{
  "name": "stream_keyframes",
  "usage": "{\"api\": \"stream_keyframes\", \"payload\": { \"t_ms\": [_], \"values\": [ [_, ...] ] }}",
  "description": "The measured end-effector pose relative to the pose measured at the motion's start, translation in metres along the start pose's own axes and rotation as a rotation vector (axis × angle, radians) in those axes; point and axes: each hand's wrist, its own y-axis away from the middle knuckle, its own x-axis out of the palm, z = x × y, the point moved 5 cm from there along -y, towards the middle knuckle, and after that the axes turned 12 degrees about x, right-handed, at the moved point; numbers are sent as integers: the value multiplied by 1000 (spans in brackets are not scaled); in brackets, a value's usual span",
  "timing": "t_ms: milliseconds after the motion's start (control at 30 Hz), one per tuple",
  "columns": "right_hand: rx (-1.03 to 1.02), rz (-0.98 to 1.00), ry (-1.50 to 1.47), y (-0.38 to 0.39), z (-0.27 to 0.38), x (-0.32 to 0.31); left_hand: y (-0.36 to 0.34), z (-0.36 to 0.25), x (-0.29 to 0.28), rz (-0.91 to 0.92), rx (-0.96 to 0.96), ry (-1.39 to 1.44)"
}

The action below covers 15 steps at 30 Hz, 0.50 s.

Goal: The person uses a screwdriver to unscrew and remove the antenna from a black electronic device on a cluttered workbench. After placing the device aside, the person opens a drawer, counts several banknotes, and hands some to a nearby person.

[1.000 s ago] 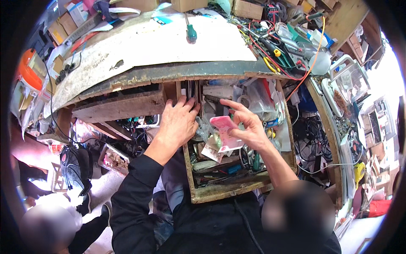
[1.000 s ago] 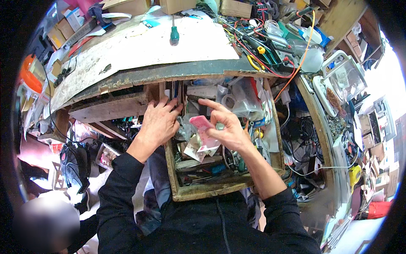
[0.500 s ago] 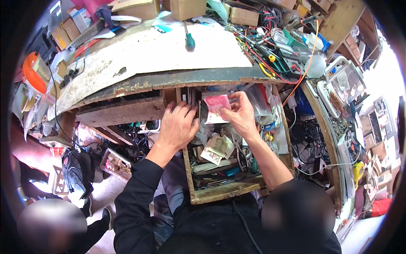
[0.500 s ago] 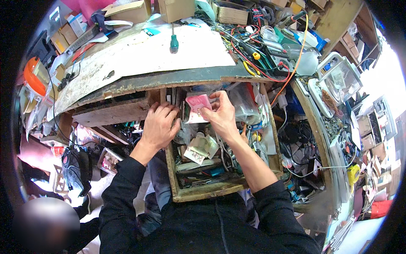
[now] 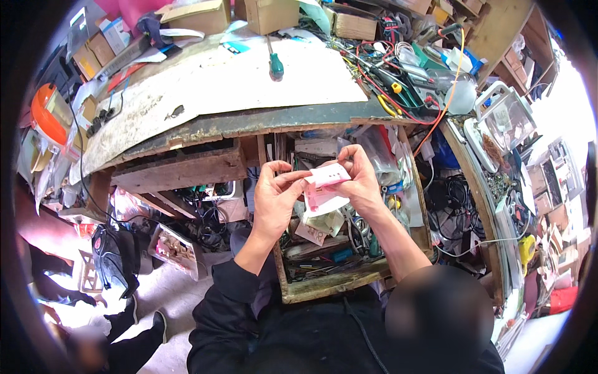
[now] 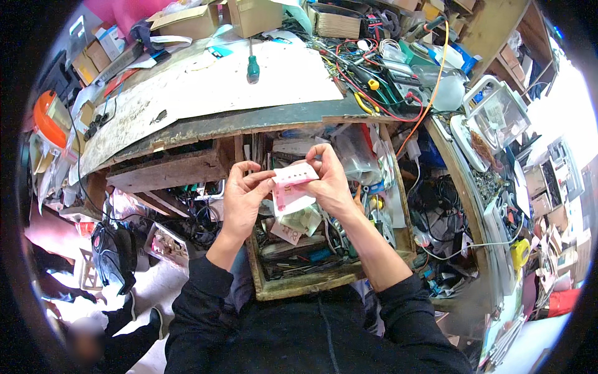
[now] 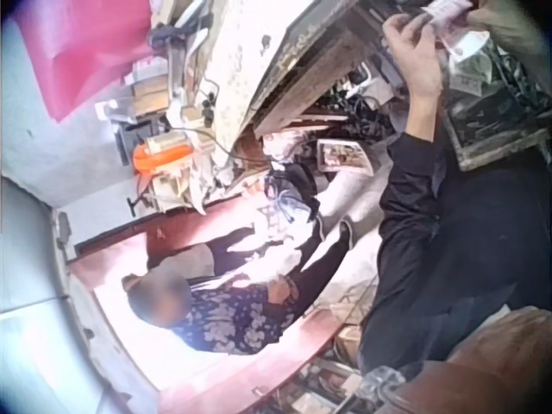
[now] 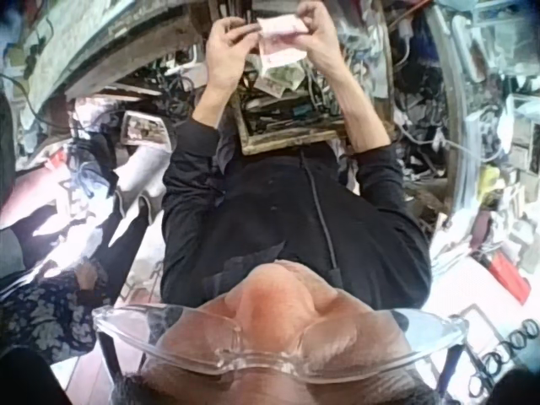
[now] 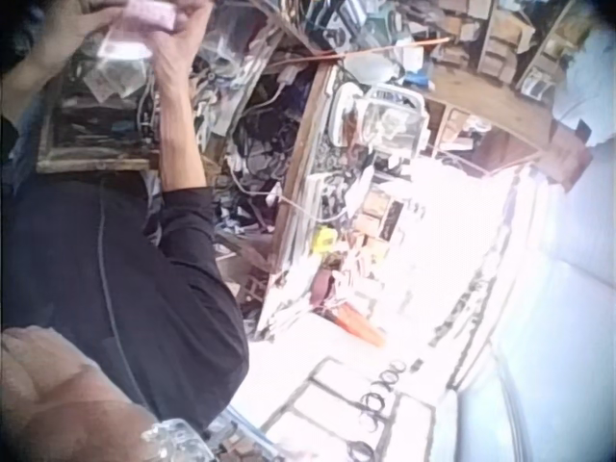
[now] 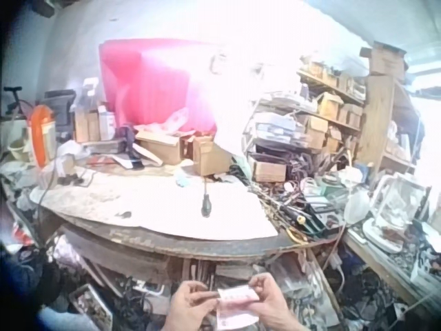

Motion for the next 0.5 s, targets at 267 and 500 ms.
{"api": "stream_keyframes", "payload": {
  "t_ms": [267, 500],
  "values": [
    [-80, 117, -77, 13, -3, 13, 12, 15, -7, -64, -327, 109],
    [84, 146, -251, 12, -5, 12, 12, 10, -17, 52, -136, -179]
  ]
}}
